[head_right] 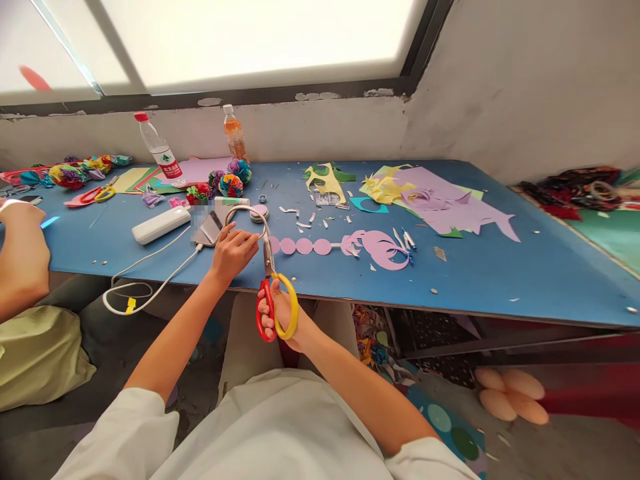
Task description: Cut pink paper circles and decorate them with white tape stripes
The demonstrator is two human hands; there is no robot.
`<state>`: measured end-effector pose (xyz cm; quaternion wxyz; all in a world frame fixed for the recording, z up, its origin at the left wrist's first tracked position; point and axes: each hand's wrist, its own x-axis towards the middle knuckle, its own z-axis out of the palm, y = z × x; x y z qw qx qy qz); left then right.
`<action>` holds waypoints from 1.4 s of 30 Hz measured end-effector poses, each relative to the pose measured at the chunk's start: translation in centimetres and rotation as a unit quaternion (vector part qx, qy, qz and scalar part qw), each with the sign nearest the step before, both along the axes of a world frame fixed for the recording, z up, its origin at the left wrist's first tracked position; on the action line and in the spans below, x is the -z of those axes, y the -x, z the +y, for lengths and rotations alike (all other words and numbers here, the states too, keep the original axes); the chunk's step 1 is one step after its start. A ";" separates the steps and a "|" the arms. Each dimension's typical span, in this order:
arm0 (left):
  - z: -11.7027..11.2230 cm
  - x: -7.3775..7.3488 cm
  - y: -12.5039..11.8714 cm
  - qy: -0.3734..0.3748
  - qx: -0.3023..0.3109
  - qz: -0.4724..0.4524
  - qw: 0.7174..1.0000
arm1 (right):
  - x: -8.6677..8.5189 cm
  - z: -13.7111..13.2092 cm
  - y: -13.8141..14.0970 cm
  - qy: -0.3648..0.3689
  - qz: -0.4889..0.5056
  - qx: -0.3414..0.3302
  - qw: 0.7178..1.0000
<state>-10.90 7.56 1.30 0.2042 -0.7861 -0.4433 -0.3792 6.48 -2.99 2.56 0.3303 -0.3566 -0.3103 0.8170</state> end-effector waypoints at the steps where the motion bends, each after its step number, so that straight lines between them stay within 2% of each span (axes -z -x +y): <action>1: 0.0 0.0 0.0 0.000 -0.006 -0.008 1.000 | 0.2 -0.2 -0.1 -0.001 0.001 -0.001 1.000; 5: 0.4 0.3 0.1 -0.005 -0.046 -0.059 0.997 | 0.9 -1.2 -0.9 -0.006 0.020 -0.015 1.000; 10: 1.0 0.7 0.6 -0.001 -0.087 -0.135 0.987 | 0.7 -2.4 -2.1 -0.020 0.082 -0.055 0.995; 19: 0.8 0.8 0.7 0.035 -0.079 -0.183 0.979 | 1.2 -2.1 -3.8 -0.039 0.176 -0.114 0.977; 24: -0.6 -0.6 0.9 0.048 -0.076 -0.198 0.976 | 2.7 -0.9 -3.1 -0.049 0.178 -0.086 0.979; 26: -1.5 -1.6 1.6 0.074 -0.067 -0.275 0.956 | 3.8 -0.8 -2.6 -0.056 0.171 -0.068 0.981; 27: -1.9 -2.1 2.1 0.104 -0.060 -0.346 0.931 | 4.4 -0.9 -2.3 -0.060 0.167 -0.060 0.982; 28: -2.3 -2.5 2.6 0.138 -0.054 -0.426 0.892 | 5.0 -1.1 -2.1 -0.062 0.164 -0.056 0.983; 29: -2.7 -2.8 3.1 0.159 -0.052 -0.462 0.871 | 5.6 -1.3 -1.9 -0.062 0.161 -0.057 0.983; 31: -3.3 -3.3 3.9 0.198 -0.046 -0.507 0.837 | 6.5 -1.7 -1.6 -0.058 0.160 -0.071 0.983; 34: -4.0 -3.7 4.6 0.249 -0.040 -0.541 0.803 | 7.5 -2.3 -1.3 -0.043 0.170 -0.106 0.979; 38: -4.3 -4.1 4.6 0.264 -0.044 -0.574 0.774 | 8.1 -2.6 -0.9 -0.031 0.190 -0.118 0.974; 42: -3.4 -4.8 4.4 0.243 -0.044 -0.589 0.769 | 8.6 -3.0 -1.1 -0.032 0.205 -0.111 0.972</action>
